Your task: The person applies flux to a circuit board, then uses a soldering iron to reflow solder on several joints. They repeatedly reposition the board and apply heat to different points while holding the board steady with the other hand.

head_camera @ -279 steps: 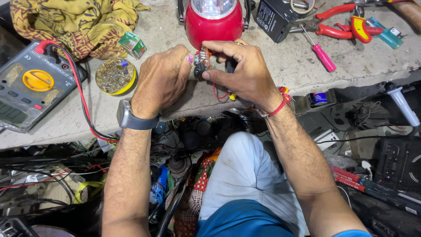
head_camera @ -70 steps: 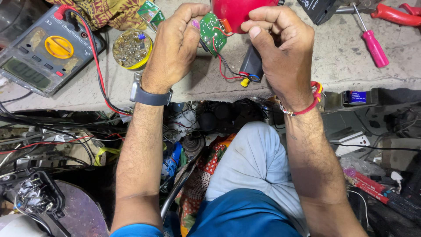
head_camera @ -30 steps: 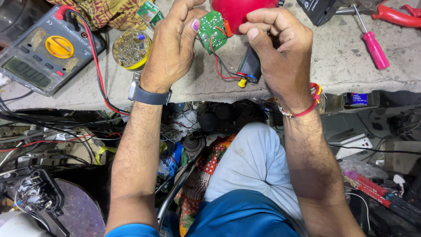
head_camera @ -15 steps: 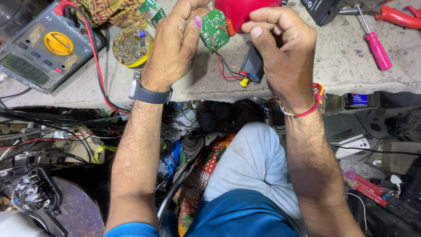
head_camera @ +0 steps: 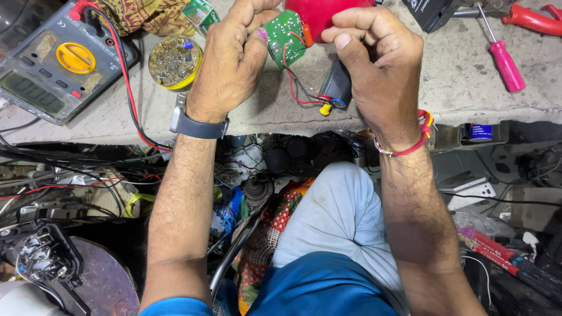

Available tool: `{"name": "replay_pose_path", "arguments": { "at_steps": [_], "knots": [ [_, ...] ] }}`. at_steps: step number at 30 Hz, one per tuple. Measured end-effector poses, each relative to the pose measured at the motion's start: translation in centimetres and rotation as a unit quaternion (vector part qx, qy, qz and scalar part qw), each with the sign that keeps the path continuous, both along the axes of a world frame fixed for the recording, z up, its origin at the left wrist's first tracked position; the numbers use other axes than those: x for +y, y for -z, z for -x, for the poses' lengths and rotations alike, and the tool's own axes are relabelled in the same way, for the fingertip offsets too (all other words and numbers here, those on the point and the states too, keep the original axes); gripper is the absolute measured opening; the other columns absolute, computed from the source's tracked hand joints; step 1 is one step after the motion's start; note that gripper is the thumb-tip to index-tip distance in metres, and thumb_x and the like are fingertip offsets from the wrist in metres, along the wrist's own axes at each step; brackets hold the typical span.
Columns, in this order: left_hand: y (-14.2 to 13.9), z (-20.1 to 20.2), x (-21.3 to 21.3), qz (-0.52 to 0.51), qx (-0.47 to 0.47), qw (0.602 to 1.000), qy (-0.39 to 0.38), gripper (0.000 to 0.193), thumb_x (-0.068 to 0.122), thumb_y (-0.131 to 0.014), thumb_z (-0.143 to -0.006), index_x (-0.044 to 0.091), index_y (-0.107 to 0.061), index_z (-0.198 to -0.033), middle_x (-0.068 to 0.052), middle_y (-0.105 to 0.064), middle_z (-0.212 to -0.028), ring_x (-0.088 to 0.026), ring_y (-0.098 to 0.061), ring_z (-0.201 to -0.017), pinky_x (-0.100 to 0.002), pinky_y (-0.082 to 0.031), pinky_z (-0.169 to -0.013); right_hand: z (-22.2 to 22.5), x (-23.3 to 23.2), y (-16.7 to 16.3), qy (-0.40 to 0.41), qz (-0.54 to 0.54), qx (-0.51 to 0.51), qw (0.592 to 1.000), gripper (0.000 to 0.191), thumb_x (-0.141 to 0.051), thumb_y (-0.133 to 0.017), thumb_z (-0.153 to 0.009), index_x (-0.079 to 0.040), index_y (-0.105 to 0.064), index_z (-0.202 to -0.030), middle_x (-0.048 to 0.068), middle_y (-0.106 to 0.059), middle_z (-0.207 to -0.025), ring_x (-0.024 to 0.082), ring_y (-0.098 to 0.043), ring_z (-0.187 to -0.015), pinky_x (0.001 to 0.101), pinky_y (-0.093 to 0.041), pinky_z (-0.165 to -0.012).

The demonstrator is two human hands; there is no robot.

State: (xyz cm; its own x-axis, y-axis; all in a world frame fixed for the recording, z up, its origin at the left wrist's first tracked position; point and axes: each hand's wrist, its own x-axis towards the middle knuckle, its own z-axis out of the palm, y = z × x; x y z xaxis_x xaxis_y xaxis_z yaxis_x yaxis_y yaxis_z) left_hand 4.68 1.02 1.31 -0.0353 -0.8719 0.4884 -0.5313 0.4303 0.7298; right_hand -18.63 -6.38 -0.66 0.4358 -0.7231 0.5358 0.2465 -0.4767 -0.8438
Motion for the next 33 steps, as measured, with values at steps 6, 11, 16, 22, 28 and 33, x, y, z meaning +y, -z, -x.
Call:
{"name": "replay_pose_path", "arguments": {
  "at_steps": [6,11,16,22,28,33],
  "knots": [
    [0.2,-0.1,0.0,0.018,-0.018,1.000,-0.003,0.032,-0.007,-0.045,-0.109,-0.001,-0.052,-0.140,-0.017,-0.074,-0.135,-0.022,-0.074,-0.125,-0.032,-0.059,-0.109,0.0,0.0,0.1,-0.001,0.008,0.000,1.000,0.011,-0.001,-0.063,-0.118,0.007,-0.063,-0.125,0.013,-0.076,-0.112,0.012,-0.073,-0.107,0.0224,-0.058,-0.096],
    [0.3,0.0,0.0,0.015,-0.013,1.000,-0.004,0.036,-0.007,-0.045,-0.108,0.000,-0.052,-0.143,-0.017,-0.073,-0.137,-0.022,-0.073,-0.127,-0.032,-0.059,-0.109,0.0,0.0,0.1,-0.004,0.002,-0.003,1.000,0.010,0.000,-0.063,-0.118,0.007,-0.063,-0.125,0.012,-0.075,-0.112,0.012,-0.073,-0.107,0.0227,-0.058,-0.096],
    [0.2,0.0,0.0,0.024,-0.020,1.000,0.001,0.033,-0.008,-0.045,-0.110,0.000,-0.052,-0.141,-0.017,-0.073,-0.133,-0.022,-0.073,-0.125,-0.032,-0.058,-0.112,0.0,0.1,-0.1,-0.002,-0.002,-0.002,1.000,0.009,0.001,-0.062,-0.118,0.007,-0.064,-0.125,0.012,-0.075,-0.113,0.012,-0.073,-0.107,0.0227,-0.058,-0.097],
    [0.1,-0.2,-0.1,0.013,-0.048,0.999,-0.016,0.037,-0.007,-0.046,-0.107,0.002,-0.054,-0.142,-0.015,-0.076,-0.133,-0.021,-0.075,-0.122,-0.031,-0.058,-0.107,-0.2,0.4,-1.1,0.009,-0.022,0.000,1.000,0.012,0.002,-0.061,-0.111,0.005,-0.063,-0.122,0.010,-0.074,-0.111,0.011,-0.072,-0.106,0.0233,-0.058,-0.095],
    [0.3,-0.2,-0.3,0.005,0.006,1.000,0.025,0.033,-0.008,-0.046,-0.108,-0.003,-0.054,-0.139,-0.015,-0.073,-0.139,-0.021,-0.072,-0.132,-0.031,-0.056,-0.114,-0.2,0.3,-0.9,0.003,-0.010,-0.003,1.000,0.011,0.003,-0.061,-0.114,0.006,-0.063,-0.124,0.011,-0.075,-0.112,0.012,-0.073,-0.106,0.0230,-0.058,-0.096],
    [0.6,0.0,-0.6,-0.002,0.002,1.000,0.011,0.034,-0.005,-0.061,-0.108,-0.004,-0.055,-0.142,-0.015,-0.072,-0.136,-0.020,-0.069,-0.131,-0.031,-0.055,-0.112,0.0,0.0,0.0,-0.007,-0.010,-0.013,1.000,0.009,0.004,-0.061,-0.116,0.007,-0.063,-0.124,0.012,-0.074,-0.113,0.012,-0.073,-0.107,0.0235,-0.059,-0.098]
  ]
}}
